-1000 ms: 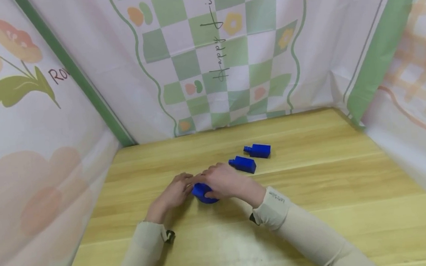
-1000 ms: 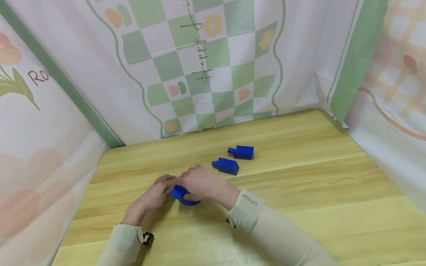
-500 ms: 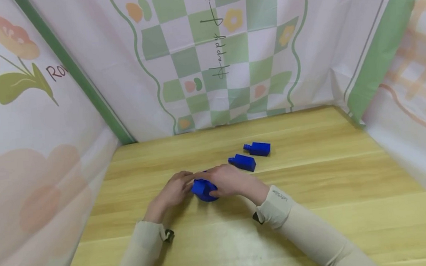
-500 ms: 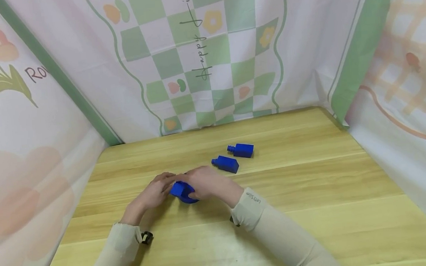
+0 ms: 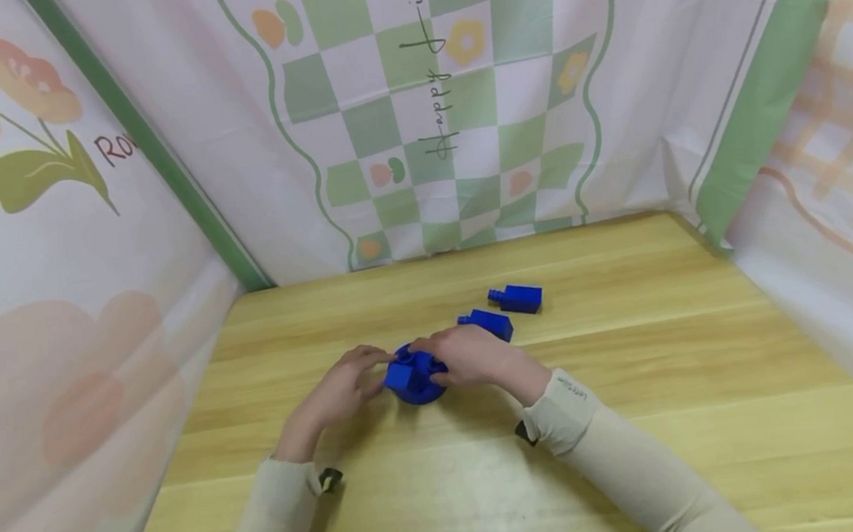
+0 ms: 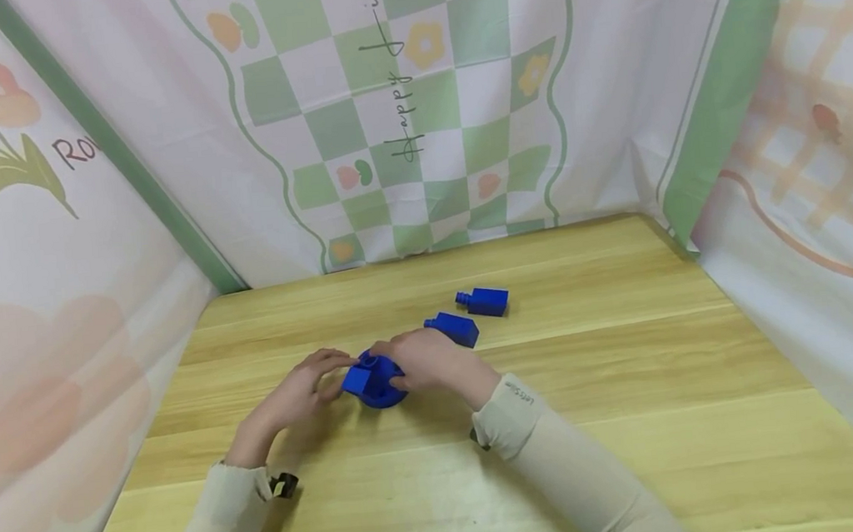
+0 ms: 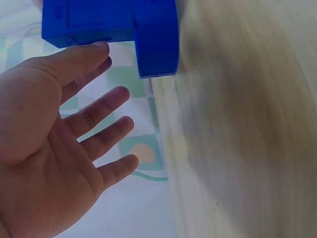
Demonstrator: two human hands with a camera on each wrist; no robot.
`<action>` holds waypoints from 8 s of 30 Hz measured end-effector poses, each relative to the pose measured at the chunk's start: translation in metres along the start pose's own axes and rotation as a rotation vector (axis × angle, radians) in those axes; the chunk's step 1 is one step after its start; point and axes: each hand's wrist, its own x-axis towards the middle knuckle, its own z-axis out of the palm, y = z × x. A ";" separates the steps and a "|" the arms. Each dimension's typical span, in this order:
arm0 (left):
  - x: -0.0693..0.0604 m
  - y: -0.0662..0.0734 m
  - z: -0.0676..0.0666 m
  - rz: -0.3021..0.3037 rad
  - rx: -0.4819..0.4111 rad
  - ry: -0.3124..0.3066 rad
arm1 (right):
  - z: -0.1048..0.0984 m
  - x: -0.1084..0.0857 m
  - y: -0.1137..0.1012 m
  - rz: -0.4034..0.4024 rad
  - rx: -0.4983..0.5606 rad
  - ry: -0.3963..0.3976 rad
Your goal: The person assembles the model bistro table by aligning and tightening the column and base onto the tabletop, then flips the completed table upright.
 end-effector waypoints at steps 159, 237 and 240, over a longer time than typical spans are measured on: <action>0.008 0.004 0.002 -0.099 -0.147 0.241 | -0.036 -0.035 0.059 0.414 0.237 0.284; 0.008 0.004 0.003 -0.070 -0.149 0.275 | -0.022 -0.021 0.013 -0.035 -0.047 0.172; 0.007 0.003 0.003 -0.055 -0.139 0.281 | -0.019 -0.021 0.012 -0.037 -0.067 0.210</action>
